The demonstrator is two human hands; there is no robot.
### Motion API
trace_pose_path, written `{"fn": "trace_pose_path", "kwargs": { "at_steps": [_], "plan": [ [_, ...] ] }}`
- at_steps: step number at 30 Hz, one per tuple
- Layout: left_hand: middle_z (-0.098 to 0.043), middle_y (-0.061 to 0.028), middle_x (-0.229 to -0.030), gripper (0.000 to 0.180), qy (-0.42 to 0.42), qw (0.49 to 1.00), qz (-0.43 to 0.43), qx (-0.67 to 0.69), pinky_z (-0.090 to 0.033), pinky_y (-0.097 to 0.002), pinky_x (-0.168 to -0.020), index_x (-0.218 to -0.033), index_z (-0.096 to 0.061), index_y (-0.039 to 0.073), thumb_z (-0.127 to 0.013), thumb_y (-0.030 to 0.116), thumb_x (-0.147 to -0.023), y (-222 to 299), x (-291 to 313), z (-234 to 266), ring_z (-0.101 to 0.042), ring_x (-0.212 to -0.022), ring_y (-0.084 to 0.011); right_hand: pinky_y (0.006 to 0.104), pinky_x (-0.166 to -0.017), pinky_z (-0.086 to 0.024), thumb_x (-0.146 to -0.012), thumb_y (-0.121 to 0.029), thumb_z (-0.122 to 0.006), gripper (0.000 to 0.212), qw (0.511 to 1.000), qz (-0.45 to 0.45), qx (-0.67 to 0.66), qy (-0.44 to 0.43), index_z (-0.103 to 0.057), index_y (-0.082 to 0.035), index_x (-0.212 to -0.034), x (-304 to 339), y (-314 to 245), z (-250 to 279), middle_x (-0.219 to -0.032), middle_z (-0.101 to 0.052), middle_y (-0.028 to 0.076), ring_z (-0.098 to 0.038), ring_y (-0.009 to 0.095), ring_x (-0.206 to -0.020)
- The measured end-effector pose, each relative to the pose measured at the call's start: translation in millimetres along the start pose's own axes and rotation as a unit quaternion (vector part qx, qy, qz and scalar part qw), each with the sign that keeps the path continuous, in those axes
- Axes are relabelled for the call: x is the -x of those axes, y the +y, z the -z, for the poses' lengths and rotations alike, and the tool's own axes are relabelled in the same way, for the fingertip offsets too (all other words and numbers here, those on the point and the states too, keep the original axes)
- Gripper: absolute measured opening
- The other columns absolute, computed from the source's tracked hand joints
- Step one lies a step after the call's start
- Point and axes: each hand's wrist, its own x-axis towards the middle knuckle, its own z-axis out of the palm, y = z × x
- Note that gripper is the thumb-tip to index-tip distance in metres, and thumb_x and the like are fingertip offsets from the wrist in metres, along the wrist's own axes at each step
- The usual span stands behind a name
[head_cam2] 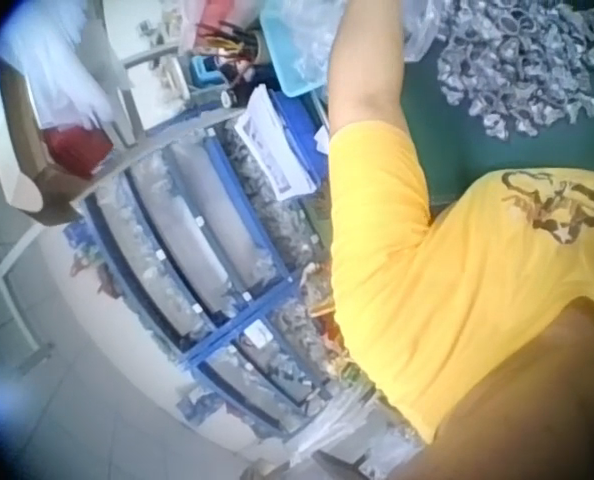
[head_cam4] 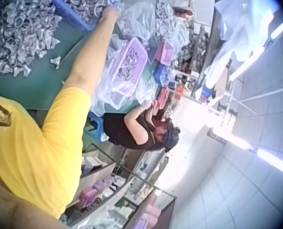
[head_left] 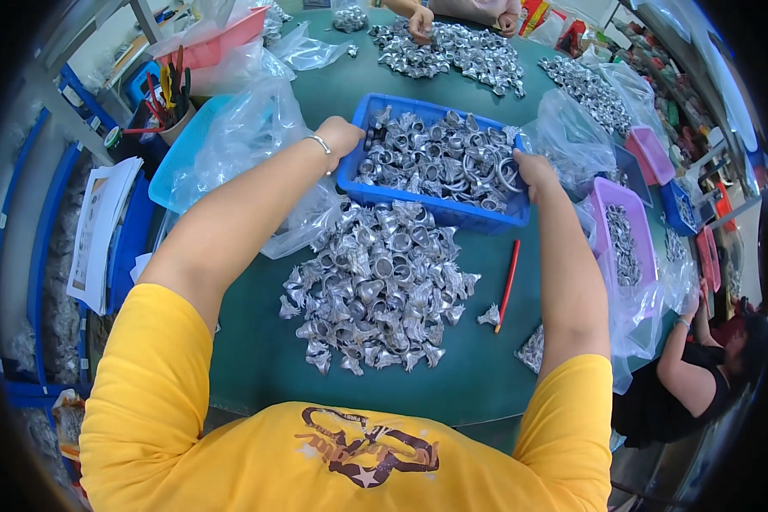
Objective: The person picks up metal rings and small metal components from a table, placing some into a blue tray and others into a plastic bag.
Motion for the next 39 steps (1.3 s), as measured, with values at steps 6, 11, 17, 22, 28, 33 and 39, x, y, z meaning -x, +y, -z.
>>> {"fn": "trace_pose_path", "kwargs": {
  "at_steps": [6, 11, 17, 22, 28, 33, 39],
  "plan": [
    [-0.059, -0.0215, -0.106, 0.043, 0.148, 0.986, 0.034, 0.065, -0.045, -0.0429, -0.082, -0.104, -0.056, -0.008, -0.046, 0.032, -0.093, -17.3, -40.4, -17.7, -0.059, -0.094, -0.0302, 0.0390, -0.079, -0.045, -0.084, -0.023, -0.059, 0.045, 0.989, 0.057, -0.064, 0.117, -0.055, 0.017, -0.104, -21.8, 22.7, -11.6, -0.106, -0.059, 0.029, -0.060, 0.033, -0.096],
    [-0.053, -0.0266, -0.120, 0.046, 0.151, 0.984, 0.015, 0.091, -0.042, -0.0450, -0.089, -0.112, -0.056, -0.008, -0.045, 0.032, -0.092, -12.6, -24.8, -19.5, -0.052, -0.111, -0.0402, 0.0355, -0.074, -0.045, -0.085, -0.022, -0.059, 0.037, 0.983, 0.072, -0.085, 0.143, -0.059, 0.013, -0.100, -27.6, 27.2, -10.6, -0.094, -0.063, 0.018, -0.059, 0.024, -0.082],
    [-0.053, -0.0261, -0.121, 0.042, 0.154, 0.983, 0.015, 0.101, -0.040, -0.0428, -0.091, -0.113, -0.055, -0.007, -0.045, 0.028, -0.091, -6.0, -15.4, -22.3, -0.052, -0.112, -0.0393, 0.0353, -0.073, -0.045, -0.085, -0.023, -0.058, 0.039, 0.981, 0.090, -0.060, 0.162, -0.059, 0.014, -0.098, -30.7, 32.2, -7.4, -0.091, -0.062, 0.017, -0.058, 0.023, -0.080],
    [-0.055, -0.0249, -0.118, 0.040, 0.167, 0.979, -0.007, 0.119, -0.041, -0.0420, -0.090, -0.111, -0.057, -0.006, -0.047, 0.027, -0.091, -11.6, -13.1, -22.2, -0.053, -0.110, -0.0384, 0.0353, -0.069, -0.044, -0.084, -0.023, -0.057, 0.038, 0.979, 0.109, -0.040, 0.167, -0.060, 0.013, -0.093, -25.7, 32.9, -9.8, -0.087, -0.062, 0.016, -0.057, 0.021, -0.076],
    [-0.056, -0.0248, -0.118, 0.039, 0.154, 0.983, 0.002, 0.095, -0.041, -0.0420, -0.090, -0.109, -0.057, -0.007, -0.048, 0.025, -0.089, -13.8, -18.5, -20.9, -0.054, -0.108, -0.0380, 0.0385, -0.088, -0.042, -0.084, -0.032, -0.053, 0.049, 0.986, 0.083, -0.020, 0.143, -0.060, 0.011, -0.104, -36.5, 36.6, -4.3, -0.108, -0.060, 0.027, -0.058, 0.037, -0.103],
    [-0.056, -0.0241, -0.115, 0.037, 0.147, 0.988, -0.037, -0.006, -0.041, -0.0426, -0.091, -0.108, -0.058, -0.004, -0.055, 0.023, -0.083, -21.6, -25.6, -11.8, -0.053, -0.107, -0.0377, 0.0459, -0.087, -0.041, -0.084, -0.033, -0.055, 0.043, 0.886, 0.196, 0.348, 0.237, -0.059, 0.001, -0.110, 15.4, 5.1, -29.4, -0.110, -0.057, 0.022, -0.054, 0.034, -0.105],
    [-0.053, -0.0152, -0.112, 0.040, 0.046, 0.831, -0.498, -0.243, -0.044, -0.0383, -0.089, -0.111, -0.055, 0.004, -0.063, 0.008, -0.072, 30.4, -6.2, -49.4, -0.054, -0.100, -0.0315, 0.0418, -0.081, -0.041, -0.070, -0.019, -0.072, 0.031, 0.774, 0.470, 0.416, 0.077, -0.066, -0.015, -0.100, 45.5, -2.2, -29.8, -0.101, -0.059, 0.005, -0.054, 0.027, -0.098]
  ]
}}
